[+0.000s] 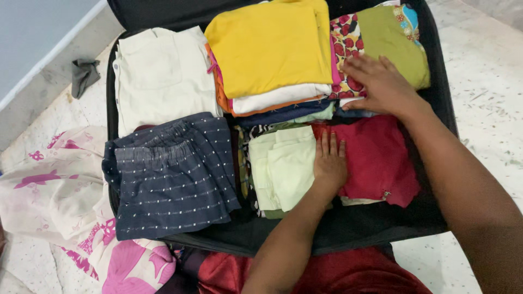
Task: The person packs a suitcase by folding, arranging, and placing clothes into it by hand.
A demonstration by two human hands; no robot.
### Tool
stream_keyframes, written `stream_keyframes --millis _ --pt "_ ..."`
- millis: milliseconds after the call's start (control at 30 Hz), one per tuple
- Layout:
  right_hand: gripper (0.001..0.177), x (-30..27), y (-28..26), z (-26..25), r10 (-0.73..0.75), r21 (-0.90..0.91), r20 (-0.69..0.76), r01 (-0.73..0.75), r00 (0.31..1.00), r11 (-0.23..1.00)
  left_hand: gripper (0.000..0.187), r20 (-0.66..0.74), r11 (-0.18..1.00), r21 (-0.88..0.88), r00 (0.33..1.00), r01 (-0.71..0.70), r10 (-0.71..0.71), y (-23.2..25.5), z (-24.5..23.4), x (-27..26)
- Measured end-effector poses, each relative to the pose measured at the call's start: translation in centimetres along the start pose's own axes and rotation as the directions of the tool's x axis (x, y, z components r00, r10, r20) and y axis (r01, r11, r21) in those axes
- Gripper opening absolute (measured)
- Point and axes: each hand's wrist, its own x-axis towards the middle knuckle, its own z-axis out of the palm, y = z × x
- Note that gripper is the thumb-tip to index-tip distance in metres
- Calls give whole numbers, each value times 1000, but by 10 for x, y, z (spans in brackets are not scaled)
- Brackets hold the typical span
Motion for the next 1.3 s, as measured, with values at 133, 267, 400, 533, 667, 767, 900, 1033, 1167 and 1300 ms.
stream_keyframes --millis 133,267,400,533,667,767,900,1033,1167,1300 --pt "59 -3 39 31 32 41 33 -34 999 999 83 -114 930 -354 992 -99 62 -14 -3 8" --pt "43 -6 48 14 472 504 201 -504 858 701 73 -177 390 -911 981 -134 -77 -33 15 25" --pt "36 -21 25 -66 480 520 43 -430 876 738 80 25 -318 -948 997 -1 -78 -43 25 41" --pt "45 -48 -43 -132 537 -183 533 -531 654 828 94 201 -653 -734 978 187 54 -64 29 39" --pt "47 -67 -104 -88 295 -92 781 -366 550 926 104 282 -596 -727 940 340 193 -64 18 34" --pt "49 -94 -120 -26 125 -60 947 -219 295 974 106 210 -259 -943 977 211 34 -47 2 24" --pt "47 -115 -99 -14 -158 354 700 -145 696 924 86 -31 312 -949 968 50 -248 -24 -20 -4" --pt "46 -124 -81 -20 261 -197 930 -249 260 948 60 -241 233 -960 884 -156 -401 -13 -42 -12" --pt "27 -154 -92 19 259 -281 881 -2 395 960 49 -617 393 -780 703 -486 -355 -6 -39 -19" --pt "59 -155 -95 7 199 -459 658 178 726 870 44 -500 203 -863 724 -462 -476 -4 -53 -18"
